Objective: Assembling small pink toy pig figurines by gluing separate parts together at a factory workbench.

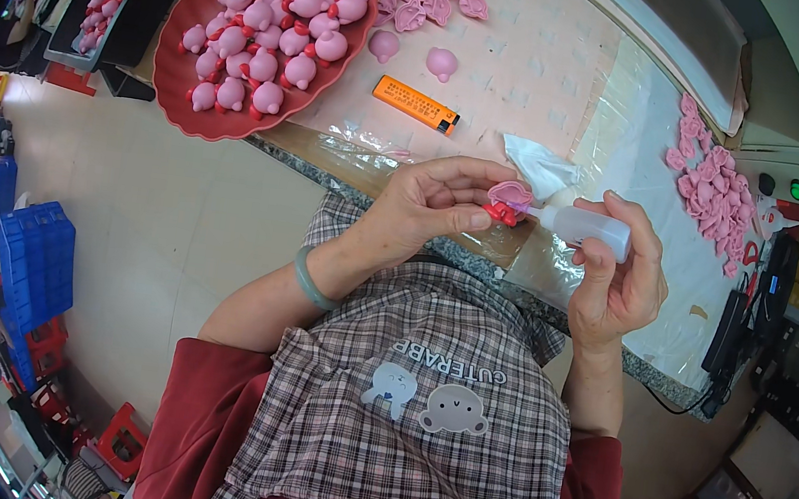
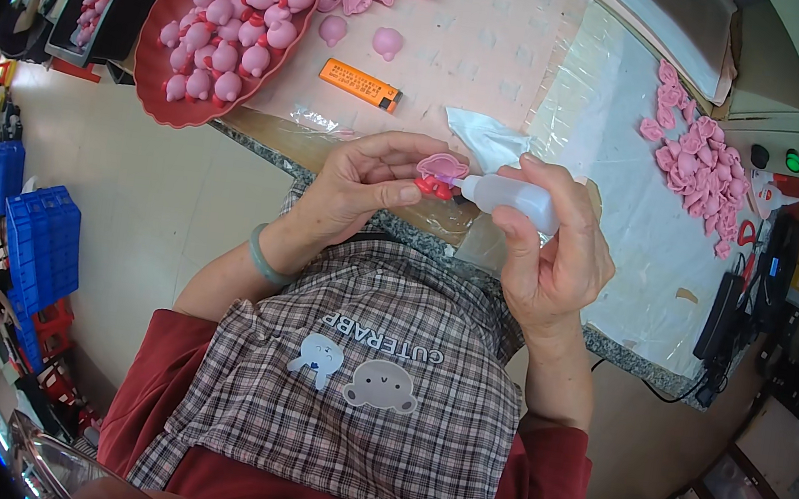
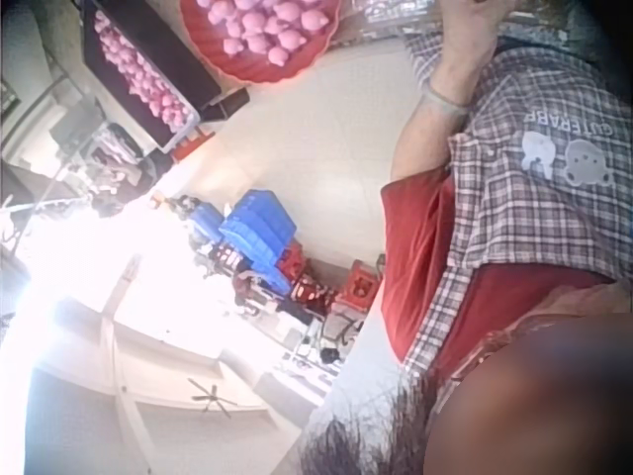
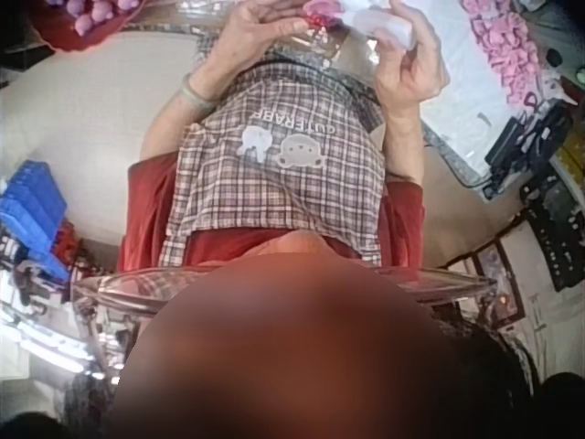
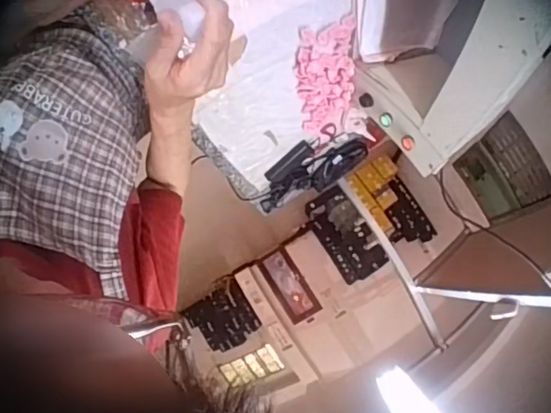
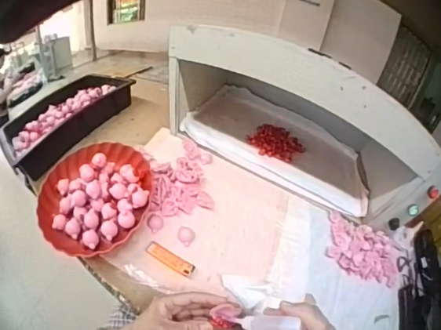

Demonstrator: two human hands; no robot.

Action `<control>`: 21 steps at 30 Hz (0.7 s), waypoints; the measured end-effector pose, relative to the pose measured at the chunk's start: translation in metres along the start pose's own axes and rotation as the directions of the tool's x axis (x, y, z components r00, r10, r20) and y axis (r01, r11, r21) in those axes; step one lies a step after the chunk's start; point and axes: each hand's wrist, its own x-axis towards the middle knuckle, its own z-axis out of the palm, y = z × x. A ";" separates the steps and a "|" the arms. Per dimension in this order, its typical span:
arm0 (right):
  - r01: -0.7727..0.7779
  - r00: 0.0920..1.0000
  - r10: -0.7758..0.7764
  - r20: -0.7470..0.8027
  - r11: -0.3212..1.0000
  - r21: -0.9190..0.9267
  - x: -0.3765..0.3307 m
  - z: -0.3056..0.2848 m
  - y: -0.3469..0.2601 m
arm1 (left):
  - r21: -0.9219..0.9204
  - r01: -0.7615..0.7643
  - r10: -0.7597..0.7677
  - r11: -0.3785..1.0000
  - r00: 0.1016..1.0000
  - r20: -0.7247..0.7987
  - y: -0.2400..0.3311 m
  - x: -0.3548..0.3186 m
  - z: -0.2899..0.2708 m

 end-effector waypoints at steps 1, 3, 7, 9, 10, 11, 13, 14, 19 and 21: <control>-0.032 0.999 0.032 -0.012 0.999 0.003 -0.001 0.000 -0.001 | 0.000 0.001 -0.001 1.000 1.000 0.000 0.000 0.000 0.000; -0.030 0.999 0.030 -0.012 1.000 -0.002 0.000 0.000 -0.002 | -0.002 -0.001 0.001 1.000 1.000 0.002 -0.001 0.001 0.001; -0.039 0.999 0.039 -0.004 0.999 -0.010 0.000 0.000 -0.004 | -0.007 -0.006 0.006 1.000 1.000 0.007 -0.001 0.000 0.000; -0.033 0.999 0.033 0.003 0.999 -0.016 0.001 -0.001 -0.004 | -0.011 -0.006 0.006 1.000 1.000 0.009 0.000 0.000 0.001; -0.028 1.000 0.028 0.010 0.999 -0.021 0.001 -0.001 -0.004 | -0.011 -0.005 0.005 1.000 1.000 0.009 0.000 0.000 0.001; -0.029 1.000 0.029 0.010 0.999 -0.021 0.001 -0.001 -0.004 | -0.011 -0.003 0.003 1.000 1.000 0.007 0.001 0.000 0.001; -0.021 1.000 0.022 0.015 0.999 -0.027 0.000 -0.001 -0.004 | -0.010 -0.001 0.001 1.000 1.000 0.006 0.002 0.000 0.002; -0.021 1.000 0.022 0.015 0.999 -0.026 0.000 -0.001 -0.004 | -0.006 0.003 -0.003 1.000 1.000 0.001 0.002 0.000 0.002; -0.008 1.000 0.009 0.017 0.999 -0.054 -0.002 -0.001 -0.004 | -0.006 0.010 -0.010 1.000 1.000 -0.005 0.001 0.000 0.001; -0.005 1.000 0.005 0.013 0.999 -0.048 -0.002 -0.001 -0.003 | -0.005 -0.001 0.001 1.000 1.000 0.006 0.000 0.000 0.000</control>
